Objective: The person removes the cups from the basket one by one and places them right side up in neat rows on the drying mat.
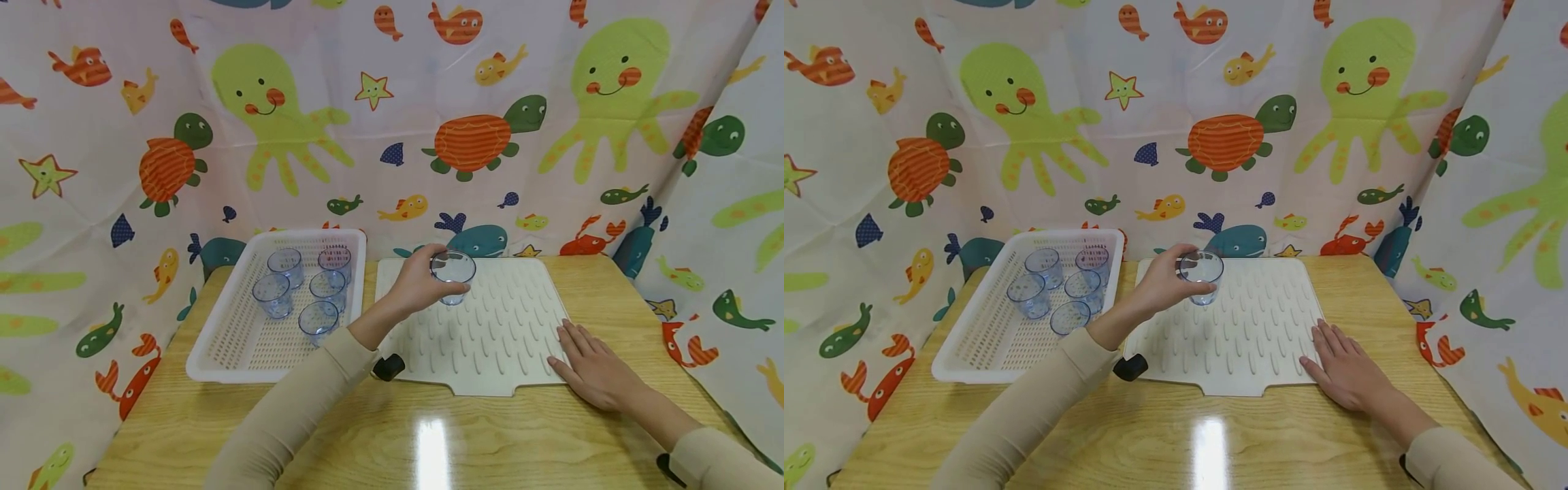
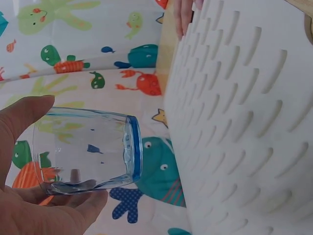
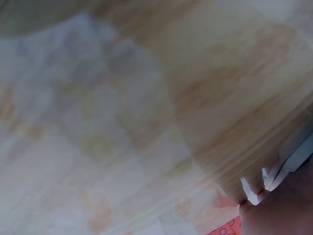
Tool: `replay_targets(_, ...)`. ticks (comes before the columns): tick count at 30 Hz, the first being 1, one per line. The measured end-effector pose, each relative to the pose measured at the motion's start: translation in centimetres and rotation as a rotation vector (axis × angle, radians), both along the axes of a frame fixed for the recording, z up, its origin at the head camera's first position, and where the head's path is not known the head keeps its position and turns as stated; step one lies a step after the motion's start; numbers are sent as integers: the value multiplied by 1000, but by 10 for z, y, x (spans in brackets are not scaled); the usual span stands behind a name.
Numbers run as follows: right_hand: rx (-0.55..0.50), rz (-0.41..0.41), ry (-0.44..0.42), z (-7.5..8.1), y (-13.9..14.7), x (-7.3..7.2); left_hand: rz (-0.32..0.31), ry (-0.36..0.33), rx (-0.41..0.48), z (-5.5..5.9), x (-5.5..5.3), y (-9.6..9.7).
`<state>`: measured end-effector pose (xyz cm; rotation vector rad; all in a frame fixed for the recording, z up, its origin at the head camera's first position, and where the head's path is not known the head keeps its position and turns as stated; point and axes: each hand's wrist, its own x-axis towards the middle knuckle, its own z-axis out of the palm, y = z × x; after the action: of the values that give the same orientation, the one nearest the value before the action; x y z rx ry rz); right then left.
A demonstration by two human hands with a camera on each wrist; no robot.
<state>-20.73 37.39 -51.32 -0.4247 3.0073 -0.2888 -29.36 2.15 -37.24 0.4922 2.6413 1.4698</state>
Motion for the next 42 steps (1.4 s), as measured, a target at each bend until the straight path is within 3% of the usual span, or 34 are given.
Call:
replay_targets(27,-19,1,12,-1,2,2,1,39,10,-19,-23,51)
replay_targets(36,-18,0,11,-2,1,1,2,62,0,-28,-39,68)
replay_targets(42,-9,-4,9,-3,0,0,-5,74,11,-38,-56,86)
